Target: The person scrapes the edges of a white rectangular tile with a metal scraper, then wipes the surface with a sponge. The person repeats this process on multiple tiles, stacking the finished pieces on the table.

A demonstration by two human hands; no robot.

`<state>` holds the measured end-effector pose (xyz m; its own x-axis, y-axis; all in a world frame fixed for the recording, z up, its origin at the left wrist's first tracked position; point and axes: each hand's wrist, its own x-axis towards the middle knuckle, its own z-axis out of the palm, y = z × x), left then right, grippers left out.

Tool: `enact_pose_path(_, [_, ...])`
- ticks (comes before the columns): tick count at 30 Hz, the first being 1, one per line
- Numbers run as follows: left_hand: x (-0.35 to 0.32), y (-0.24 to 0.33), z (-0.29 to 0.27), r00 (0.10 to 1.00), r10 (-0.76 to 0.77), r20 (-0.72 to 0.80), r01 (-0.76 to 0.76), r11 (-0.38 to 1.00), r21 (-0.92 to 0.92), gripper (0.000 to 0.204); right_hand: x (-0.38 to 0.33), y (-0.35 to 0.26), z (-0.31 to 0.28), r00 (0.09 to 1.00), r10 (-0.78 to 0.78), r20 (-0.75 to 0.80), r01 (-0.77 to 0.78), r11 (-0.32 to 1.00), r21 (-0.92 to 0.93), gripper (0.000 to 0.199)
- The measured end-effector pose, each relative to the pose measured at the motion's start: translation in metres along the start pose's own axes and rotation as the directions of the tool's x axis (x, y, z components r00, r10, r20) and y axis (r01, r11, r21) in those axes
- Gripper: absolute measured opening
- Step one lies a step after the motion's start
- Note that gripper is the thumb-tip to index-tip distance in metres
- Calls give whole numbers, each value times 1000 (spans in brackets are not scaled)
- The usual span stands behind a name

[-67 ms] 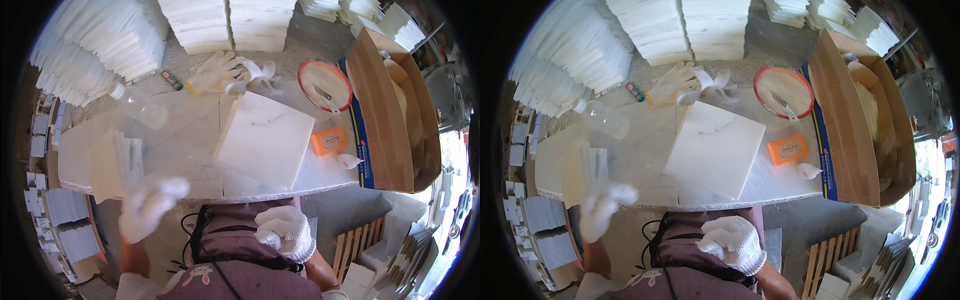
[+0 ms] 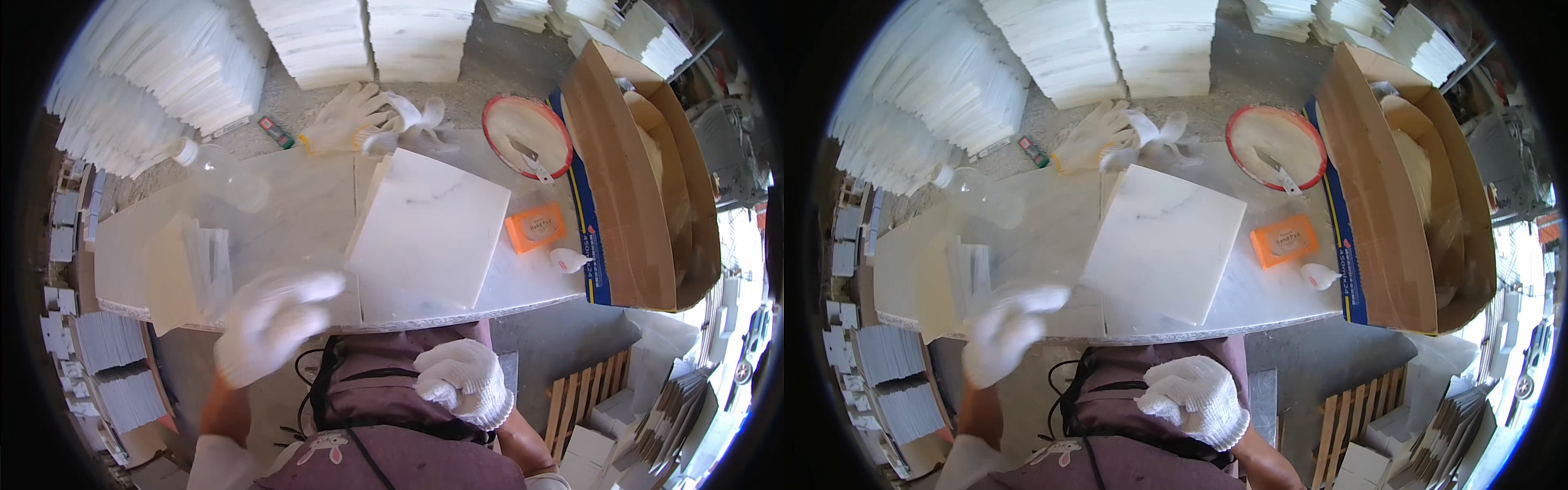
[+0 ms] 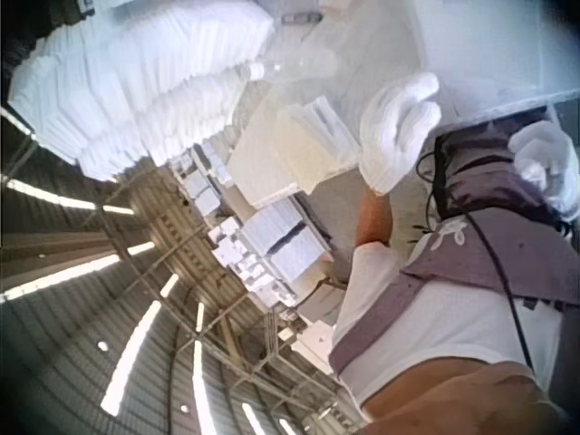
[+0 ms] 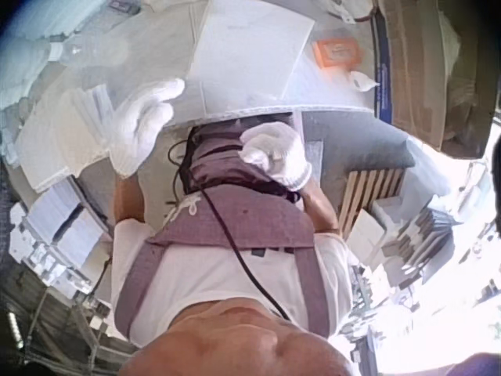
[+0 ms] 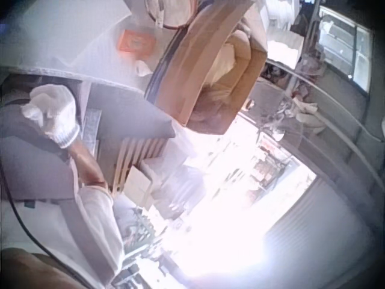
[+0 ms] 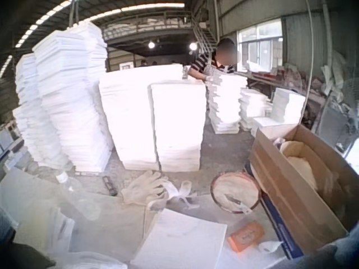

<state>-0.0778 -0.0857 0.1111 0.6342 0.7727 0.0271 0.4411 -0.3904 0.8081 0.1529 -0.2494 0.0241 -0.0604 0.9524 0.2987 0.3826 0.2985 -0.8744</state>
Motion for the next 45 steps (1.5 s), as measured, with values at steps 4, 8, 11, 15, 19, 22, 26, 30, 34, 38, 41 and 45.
enact_pose_path(4, [104,-7,60,841,479,252,-532,643,551,58,-21,0,-1,994,105,-15,-104,993,53,9])
enact_pose_path(8, [135,-18,90,825,436,359,-562,575,594,78,-51,-4,3,823,500,-268,-478,866,147,26])
enact_pose_path(11, [102,-5,109,673,456,582,-721,578,382,91,-56,-3,2,644,665,-379,-533,745,401,29])
enact_pose_path(15, [50,17,119,465,576,673,-738,672,-65,73,-47,16,-1,600,509,-617,-543,826,152,18])
enact_pose_path(19, [54,16,99,585,673,453,-681,711,-176,30,-58,37,-19,524,443,-728,-485,857,173,15])
enact_pose_path(22, [55,13,79,798,557,231,-584,809,67,16,-56,46,-44,380,397,-835,-517,840,164,22])
enact_pose_path(26, [45,10,92,854,491,171,-513,849,127,33,-44,76,-61,413,238,-879,-613,786,-75,44])
enact_pose_path(30, [42,10,112,831,509,223,-554,796,245,45,-22,88,-73,412,272,-869,-742,654,-148,66])
enact_pose_path(34, [47,30,118,851,502,150,-523,837,160,42,-20,109,-80,468,187,-864,-773,561,-297,47])
enact_pose_path(38, [53,33,118,825,525,209,-557,816,152,49,-21,100,-79,470,217,-856,-726,647,-234,41])
enact_pose_path(41, [59,36,122,844,514,152,-533,834,140,52,-9,53,-77,479,425,-768,-605,794,62,36])
enact_pose_path(45, [75,43,129,849,518,100,-526,847,80,64,15,9,-74,796,316,-516,-345,938,41,35])
